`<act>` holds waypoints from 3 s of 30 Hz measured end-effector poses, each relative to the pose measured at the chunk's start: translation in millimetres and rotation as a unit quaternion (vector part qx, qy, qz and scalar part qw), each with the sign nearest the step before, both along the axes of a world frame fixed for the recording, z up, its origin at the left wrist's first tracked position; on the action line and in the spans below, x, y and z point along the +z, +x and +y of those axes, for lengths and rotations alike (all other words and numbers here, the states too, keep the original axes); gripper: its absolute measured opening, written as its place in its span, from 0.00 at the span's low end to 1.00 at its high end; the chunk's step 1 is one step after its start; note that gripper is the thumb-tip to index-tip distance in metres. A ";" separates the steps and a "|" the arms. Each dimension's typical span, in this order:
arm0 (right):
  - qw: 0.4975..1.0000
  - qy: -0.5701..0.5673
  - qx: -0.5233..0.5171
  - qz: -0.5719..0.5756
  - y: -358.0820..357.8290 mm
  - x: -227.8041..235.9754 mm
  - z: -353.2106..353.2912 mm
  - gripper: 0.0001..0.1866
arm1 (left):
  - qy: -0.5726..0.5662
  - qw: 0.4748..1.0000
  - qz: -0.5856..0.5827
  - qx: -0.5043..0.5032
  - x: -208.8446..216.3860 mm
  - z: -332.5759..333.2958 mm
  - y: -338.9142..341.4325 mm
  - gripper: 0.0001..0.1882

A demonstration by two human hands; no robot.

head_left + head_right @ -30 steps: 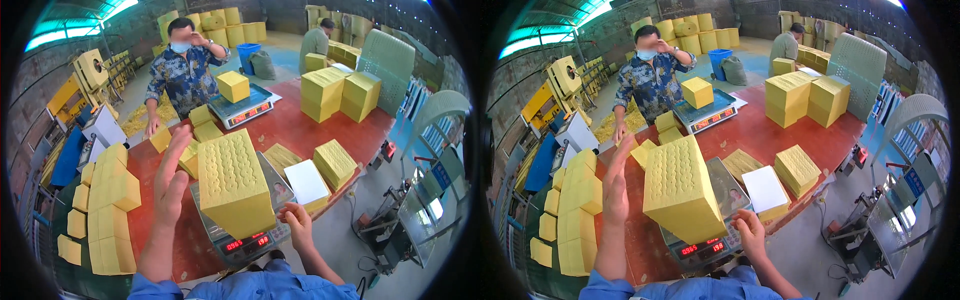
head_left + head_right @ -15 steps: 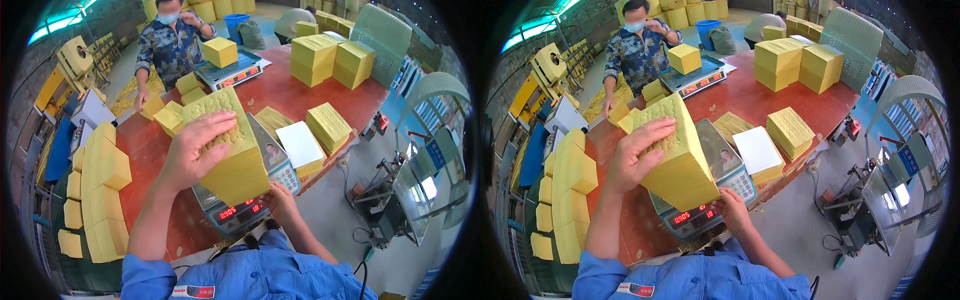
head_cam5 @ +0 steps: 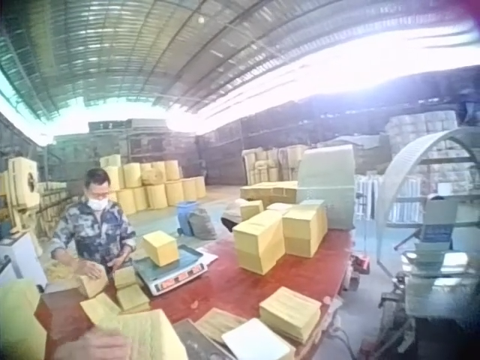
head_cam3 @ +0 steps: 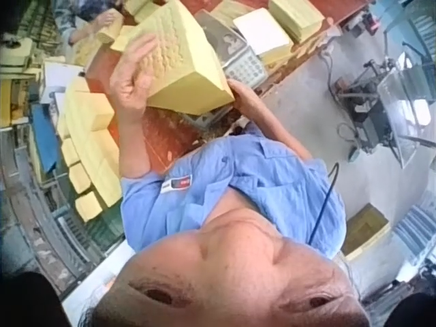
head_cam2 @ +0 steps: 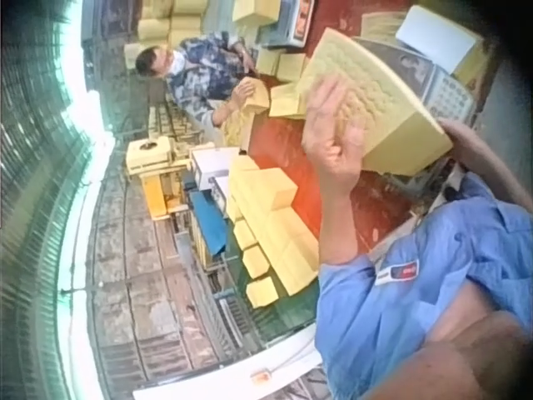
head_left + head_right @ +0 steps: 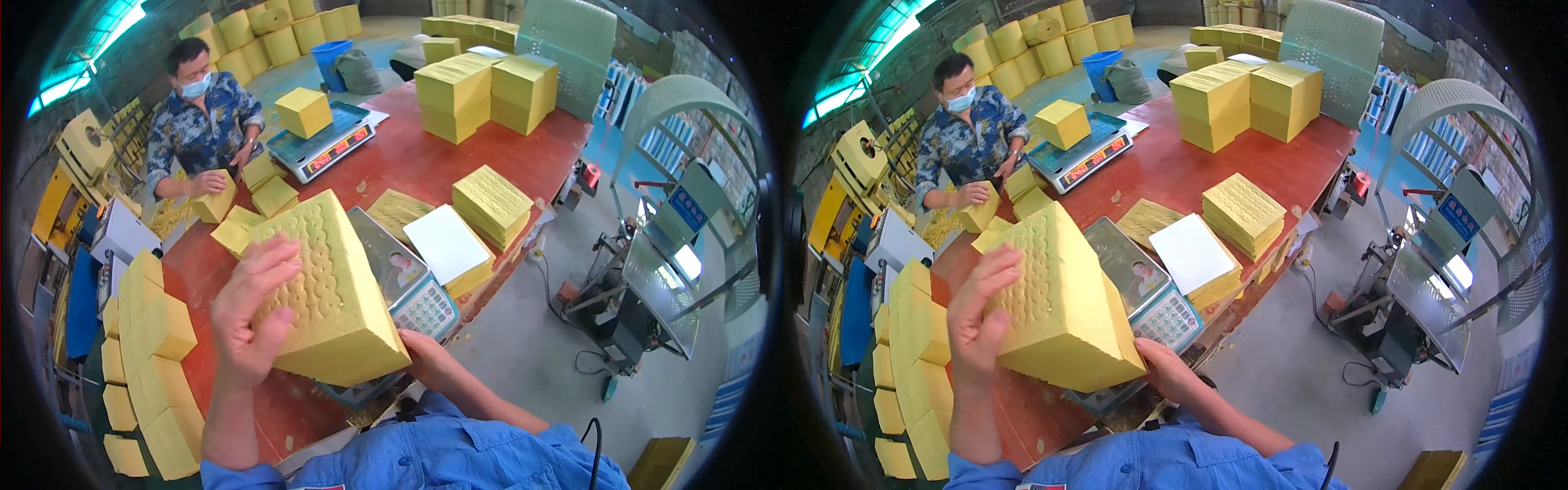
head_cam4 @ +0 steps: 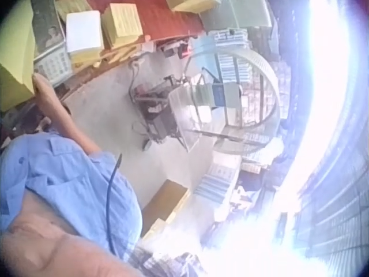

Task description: The recorder is weighing stacks of yellow textured paper on a digital scale and organizing them into larger piles.

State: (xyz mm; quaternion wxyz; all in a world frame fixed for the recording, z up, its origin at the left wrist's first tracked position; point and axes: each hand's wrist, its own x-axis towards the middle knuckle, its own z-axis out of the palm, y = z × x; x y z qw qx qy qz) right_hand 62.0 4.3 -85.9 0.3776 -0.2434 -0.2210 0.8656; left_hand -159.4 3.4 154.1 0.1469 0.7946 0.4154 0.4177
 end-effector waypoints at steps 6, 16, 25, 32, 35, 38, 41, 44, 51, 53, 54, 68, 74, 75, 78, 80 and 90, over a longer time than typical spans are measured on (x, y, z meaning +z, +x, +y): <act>0.998 -0.015 0.006 0.057 -5.1 15.5 -0.5 0.21 | 0.015 0.997 -0.059 0.057 -28.1 -7.2 -9.4 0.25; 0.998 0.052 -0.048 0.001 62.7 64.6 50.9 0.26 | 0.089 0.989 -0.049 0.112 -5.9 -0.8 64.6 0.24; 0.969 0.177 -0.172 -0.029 229.1 107.1 184.7 0.25 | 0.209 0.975 -0.071 0.035 7.1 143.0 201.7 0.23; 0.964 0.142 -0.216 -0.058 362.1 63.1 322.5 0.25 | 0.152 0.987 -0.047 -0.007 -20.8 301.6 348.8 0.19; 0.968 0.068 -0.218 -0.103 387.4 36.5 367.9 0.26 | 0.104 0.993 -0.048 0.015 -47.0 350.9 386.9 0.20; 0.971 0.059 -0.193 -0.128 405.7 10.8 403.1 0.25 | 0.062 0.996 -0.046 0.043 -67.7 380.4 402.2 0.20; 0.969 0.048 -0.187 -0.154 427.7 -4.9 437.2 0.24 | 0.038 0.996 -0.044 0.065 -90.1 405.0 415.0 0.21; 0.966 0.060 -0.159 -0.193 435.8 -11.9 475.7 0.25 | 0.046 0.994 -0.039 0.087 -106.3 432.5 424.0 0.22; 0.935 0.066 -0.204 -0.281 444.1 -30.3 557.5 0.20 | 0.016 0.989 -0.016 0.144 -120.3 504.2 441.0 0.25; 0.886 0.142 -0.230 -0.376 465.8 -42.3 564.2 0.19 | 0.032 0.989 0.072 0.129 -106.4 509.2 458.3 0.29; 0.823 0.214 -0.248 -0.463 474.5 -47.5 565.2 0.18 | 0.047 0.979 0.161 0.117 -98.9 510.5 464.8 0.32; 0.743 0.341 -0.226 -0.530 408.3 -12.9 444.5 0.14 | 0.043 0.957 0.285 0.029 -94.6 497.0 464.1 0.52; 0.705 0.357 -0.252 -0.559 392.7 -21.3 484.7 0.17 | 0.064 0.957 0.279 0.038 -102.4 531.9 454.3 0.51; 0.697 0.364 -0.256 -0.562 390.9 -24.8 490.2 0.16 | 0.064 0.958 0.275 0.039 -103.9 539.5 452.4 0.51; 0.680 0.376 -0.259 -0.574 385.0 -21.1 517.1 0.16 | 0.065 0.960 0.270 0.045 -109.3 562.1 447.8 0.50; 0.668 0.377 -0.259 -0.587 383.6 -18.5 524.4 0.16 | 0.064 0.960 0.269 0.053 -106.0 570.2 447.7 0.50; 0.677 0.397 -0.292 -0.547 375.6 -34.0 540.2 0.16 | 0.050 0.959 0.273 0.054 -107.7 583.0 444.0 0.50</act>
